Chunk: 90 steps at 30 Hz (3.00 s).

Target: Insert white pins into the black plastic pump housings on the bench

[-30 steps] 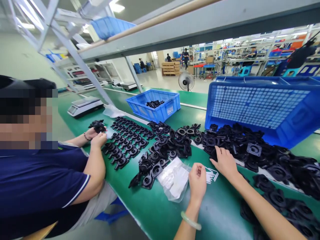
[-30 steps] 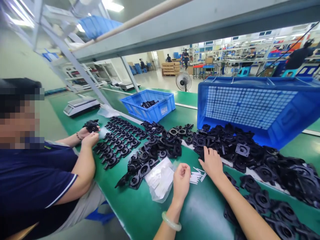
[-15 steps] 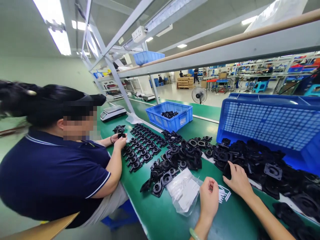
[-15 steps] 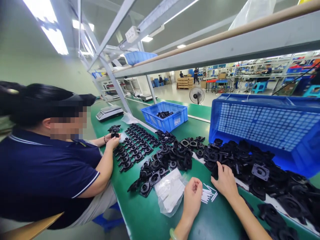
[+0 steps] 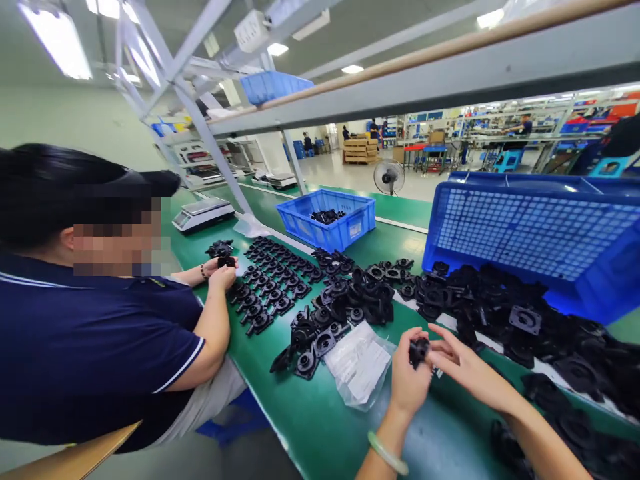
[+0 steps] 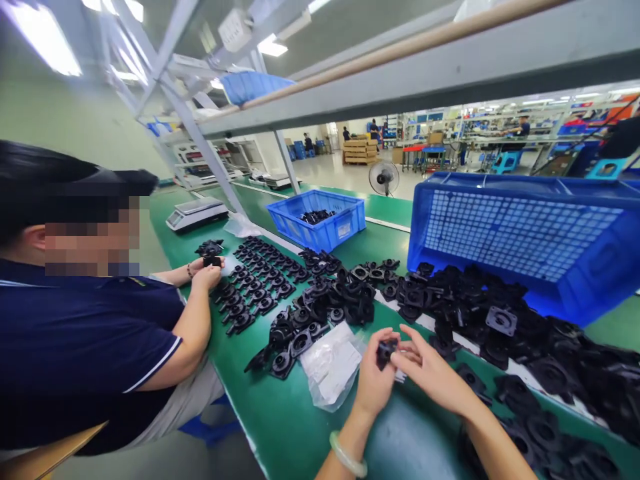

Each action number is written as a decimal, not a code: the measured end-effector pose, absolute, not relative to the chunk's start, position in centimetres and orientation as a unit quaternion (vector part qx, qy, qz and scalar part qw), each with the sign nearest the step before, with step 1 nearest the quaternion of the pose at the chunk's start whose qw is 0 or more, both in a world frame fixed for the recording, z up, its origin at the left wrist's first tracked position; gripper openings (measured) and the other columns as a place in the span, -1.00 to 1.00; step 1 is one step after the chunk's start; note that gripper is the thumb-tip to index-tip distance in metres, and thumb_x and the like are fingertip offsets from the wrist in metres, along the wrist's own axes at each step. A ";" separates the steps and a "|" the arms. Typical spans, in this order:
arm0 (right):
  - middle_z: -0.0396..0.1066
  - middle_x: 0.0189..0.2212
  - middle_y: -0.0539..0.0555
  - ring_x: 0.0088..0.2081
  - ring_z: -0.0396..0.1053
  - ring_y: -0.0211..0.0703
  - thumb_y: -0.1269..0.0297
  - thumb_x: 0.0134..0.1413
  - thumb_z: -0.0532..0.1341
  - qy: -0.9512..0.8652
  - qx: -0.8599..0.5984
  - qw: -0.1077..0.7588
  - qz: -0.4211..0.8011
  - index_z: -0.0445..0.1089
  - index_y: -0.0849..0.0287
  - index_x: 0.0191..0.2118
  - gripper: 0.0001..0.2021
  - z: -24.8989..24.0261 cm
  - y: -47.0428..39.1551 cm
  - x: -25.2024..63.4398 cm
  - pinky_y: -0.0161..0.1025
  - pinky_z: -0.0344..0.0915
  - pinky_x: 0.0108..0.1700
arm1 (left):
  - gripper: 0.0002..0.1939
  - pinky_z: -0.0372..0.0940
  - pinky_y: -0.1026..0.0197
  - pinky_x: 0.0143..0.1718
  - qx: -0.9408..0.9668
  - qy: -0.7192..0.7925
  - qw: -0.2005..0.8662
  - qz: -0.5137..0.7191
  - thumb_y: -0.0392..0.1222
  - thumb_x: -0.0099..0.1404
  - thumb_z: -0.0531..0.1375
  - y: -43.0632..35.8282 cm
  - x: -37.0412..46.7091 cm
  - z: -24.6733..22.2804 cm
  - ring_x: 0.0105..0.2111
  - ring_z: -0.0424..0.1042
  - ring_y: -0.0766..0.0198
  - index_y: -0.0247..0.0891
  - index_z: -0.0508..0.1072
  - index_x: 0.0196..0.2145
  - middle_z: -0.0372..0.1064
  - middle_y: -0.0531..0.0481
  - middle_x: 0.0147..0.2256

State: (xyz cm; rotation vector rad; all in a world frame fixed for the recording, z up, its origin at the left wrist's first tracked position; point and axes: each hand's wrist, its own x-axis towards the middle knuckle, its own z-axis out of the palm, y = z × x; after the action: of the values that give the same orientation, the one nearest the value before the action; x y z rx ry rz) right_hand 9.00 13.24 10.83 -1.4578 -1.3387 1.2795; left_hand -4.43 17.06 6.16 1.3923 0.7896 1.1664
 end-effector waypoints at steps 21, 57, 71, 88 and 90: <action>0.31 -0.24 0.17 -0.17 0.22 0.01 0.38 0.29 -0.05 -0.705 -0.703 -0.014 0.095 0.39 0.29 -0.19 -0.73 5.5 12.8 10.6 -0.11 0.16 -0.11 | -0.59 0.37 0.13 -0.29 0.157 0.198 0.875 0.414 -0.02 0.38 0.02 18.4 -5.5 7.5 0.07 0.29 -0.16 -0.39 0.34 0.01 0.28 -0.32 0.05; 0.42 -0.34 0.08 -0.32 0.35 -0.23 0.07 0.12 0.21 -0.352 -0.595 0.637 0.342 0.39 0.21 -0.23 -0.72 3.8 10.3 4.9 -0.28 0.32 -0.23 | -0.23 0.14 0.36 -0.71 0.330 0.375 0.805 0.320 0.48 0.06 0.09 17.5 -3.6 5.3 -0.59 0.39 0.26 -0.42 0.43 -0.33 0.38 -0.13 -0.52; 0.43 -0.24 0.15 -0.37 0.36 -0.21 0.05 0.09 0.22 -0.327 -0.585 0.647 0.363 0.43 0.21 -0.23 -0.70 2.8 9.9 4.2 -0.22 0.40 -0.27 | -0.24 0.26 0.29 -0.55 0.366 0.421 0.761 0.331 0.48 0.05 0.10 17.3 -3.2 4.7 -0.46 0.41 0.22 -0.42 0.45 -0.38 0.41 -0.16 -0.43; 0.41 -0.25 0.09 -0.11 0.30 -0.13 0.30 0.23 0.13 -0.467 -0.620 0.605 0.177 0.41 0.13 -0.28 -0.87 1.9 10.1 3.8 -0.15 0.26 -0.07 | -0.39 0.19 0.28 -0.42 0.309 0.388 0.781 0.380 0.34 0.16 0.14 16.8 -3.0 4.7 -0.41 0.35 0.27 -0.40 0.42 -0.45 0.36 -0.09 -0.45; 0.36 -0.16 0.12 -0.10 0.30 -0.14 0.28 0.23 0.13 -0.454 -0.620 0.610 0.195 0.37 0.14 -0.20 -0.89 2.3 9.9 3.6 -0.16 0.29 -0.09 | -0.41 0.18 0.28 -0.43 0.325 0.372 0.774 0.397 0.31 0.19 0.13 17.1 -3.0 4.8 -0.45 0.33 0.31 -0.40 0.41 -0.45 0.34 -0.08 -0.46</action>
State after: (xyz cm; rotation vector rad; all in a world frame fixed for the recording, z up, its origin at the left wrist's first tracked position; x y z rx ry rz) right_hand 3.60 9.92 2.31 -1.4311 -1.0488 0.4505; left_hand -3.03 17.06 4.79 0.7035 0.8067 0.8591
